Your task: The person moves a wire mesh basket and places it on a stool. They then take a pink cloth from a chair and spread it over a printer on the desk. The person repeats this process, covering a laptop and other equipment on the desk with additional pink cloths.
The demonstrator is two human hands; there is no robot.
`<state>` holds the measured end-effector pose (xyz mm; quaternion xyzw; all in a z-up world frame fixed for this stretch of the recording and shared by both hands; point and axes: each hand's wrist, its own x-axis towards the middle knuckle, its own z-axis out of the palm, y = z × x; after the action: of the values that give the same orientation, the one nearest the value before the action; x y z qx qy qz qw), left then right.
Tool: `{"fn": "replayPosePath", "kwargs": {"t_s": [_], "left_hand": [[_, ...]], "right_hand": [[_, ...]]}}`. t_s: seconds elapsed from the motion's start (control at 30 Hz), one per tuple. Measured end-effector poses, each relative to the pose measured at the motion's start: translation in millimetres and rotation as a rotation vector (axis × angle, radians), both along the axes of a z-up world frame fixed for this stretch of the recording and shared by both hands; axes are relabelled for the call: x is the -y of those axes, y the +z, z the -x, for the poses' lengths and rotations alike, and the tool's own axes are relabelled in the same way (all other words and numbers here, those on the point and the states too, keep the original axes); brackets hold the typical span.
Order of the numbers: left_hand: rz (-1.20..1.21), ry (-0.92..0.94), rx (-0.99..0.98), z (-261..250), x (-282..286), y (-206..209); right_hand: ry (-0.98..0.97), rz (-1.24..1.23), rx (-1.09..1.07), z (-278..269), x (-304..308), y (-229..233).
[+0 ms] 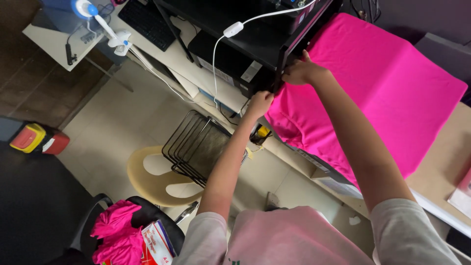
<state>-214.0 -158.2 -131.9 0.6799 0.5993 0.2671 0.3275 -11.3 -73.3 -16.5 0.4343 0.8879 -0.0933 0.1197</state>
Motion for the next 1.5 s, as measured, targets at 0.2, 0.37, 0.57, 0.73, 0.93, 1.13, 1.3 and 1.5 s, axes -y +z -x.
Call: {"fn": "replayPosePath", "kwargs": {"t_s": [0.2, 0.37, 0.57, 0.73, 0.93, 1.13, 1.3, 1.5], "left_hand": [[-0.237, 0.127, 0.049, -7.0, 31.0, 43.1], [-0.221, 0.088, 0.036, -12.5, 54.9, 71.6], [-0.394, 0.039, -0.055, -13.2, 96.6, 113.9], [-0.463, -0.018, 0.04, 10.5, 142.2, 125.8], [-0.405, 0.183, 0.004, 66.4, 213.4, 132.5], [-0.142, 0.342, -0.038, 128.5, 305.1, 128.2], [-0.217, 0.547, 0.038, 172.9, 383.5, 101.8], [-0.212, 0.745, 0.039, 225.4, 480.0, 74.3]], "right_hand": [[0.063, -0.144, -0.107, -9.3, 25.4, 17.5], [0.08, -0.304, -0.274, -34.1, 58.1, 24.1], [0.109, -0.417, -0.458, -20.1, 139.2, 69.3], [0.196, -0.293, -0.62, 28.2, 202.9, 91.2], [0.314, -0.132, -0.835, 93.4, 245.8, 74.7], [0.411, 0.047, -0.811, 164.0, 289.5, 35.8], [0.494, 0.29, -0.758, 228.0, 339.7, 38.7], [0.664, 0.405, -0.721, 313.4, 404.5, 31.1]]}}
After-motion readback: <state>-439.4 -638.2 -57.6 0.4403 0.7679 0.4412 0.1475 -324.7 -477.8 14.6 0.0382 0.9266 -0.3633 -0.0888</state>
